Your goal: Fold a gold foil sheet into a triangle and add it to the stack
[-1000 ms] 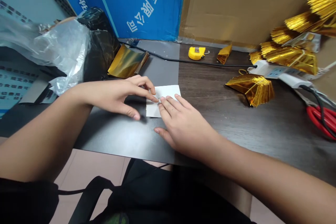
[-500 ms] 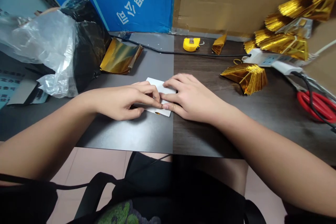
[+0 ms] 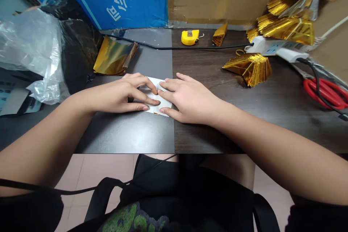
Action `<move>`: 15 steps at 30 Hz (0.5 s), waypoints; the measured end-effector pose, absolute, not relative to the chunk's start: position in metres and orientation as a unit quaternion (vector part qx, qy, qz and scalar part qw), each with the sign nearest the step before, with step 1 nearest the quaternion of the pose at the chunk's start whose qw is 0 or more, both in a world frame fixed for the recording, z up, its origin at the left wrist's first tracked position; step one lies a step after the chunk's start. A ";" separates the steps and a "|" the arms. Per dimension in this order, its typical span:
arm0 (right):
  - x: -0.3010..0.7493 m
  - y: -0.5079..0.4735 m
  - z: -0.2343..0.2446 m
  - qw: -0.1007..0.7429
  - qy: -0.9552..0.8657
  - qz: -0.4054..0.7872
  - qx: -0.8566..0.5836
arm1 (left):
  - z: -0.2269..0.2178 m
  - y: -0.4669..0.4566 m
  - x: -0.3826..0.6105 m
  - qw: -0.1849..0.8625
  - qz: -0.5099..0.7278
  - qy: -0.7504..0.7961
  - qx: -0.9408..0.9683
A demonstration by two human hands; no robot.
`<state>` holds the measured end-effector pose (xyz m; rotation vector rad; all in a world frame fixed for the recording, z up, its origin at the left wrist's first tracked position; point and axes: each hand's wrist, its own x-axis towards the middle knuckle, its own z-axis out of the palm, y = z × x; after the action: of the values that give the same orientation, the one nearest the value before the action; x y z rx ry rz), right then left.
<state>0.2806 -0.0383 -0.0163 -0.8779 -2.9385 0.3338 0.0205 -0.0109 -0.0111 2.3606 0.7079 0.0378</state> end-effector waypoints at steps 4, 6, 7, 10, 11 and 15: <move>0.284 -0.033 -0.017 0.030 -0.950 0.123 -0.286 | -0.014 -0.015 0.027 0.329 0.035 0.263 0.906; 0.290 -0.026 -0.019 0.035 -0.954 0.140 -0.261 | -0.015 -0.020 0.032 0.297 0.037 0.276 0.914; 0.293 -0.022 -0.019 0.036 -0.956 0.151 -0.247 | -0.015 -0.023 0.035 0.276 0.033 0.284 0.918; 0.301 -0.014 -0.020 0.039 -0.957 0.183 -0.223 | -0.016 -0.029 0.040 0.227 0.024 0.294 0.928; 0.303 -0.012 -0.020 0.038 -0.956 0.194 -0.219 | -0.016 -0.030 0.041 0.220 0.024 0.291 0.931; 0.304 -0.012 -0.018 0.028 -0.953 0.218 -0.208 | -0.017 -0.031 0.040 0.218 0.047 0.266 0.938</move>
<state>0.3042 -0.0117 -0.0180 -0.6411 -2.9419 0.6718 0.0396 -0.0307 -0.0170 2.5965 0.7357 0.1292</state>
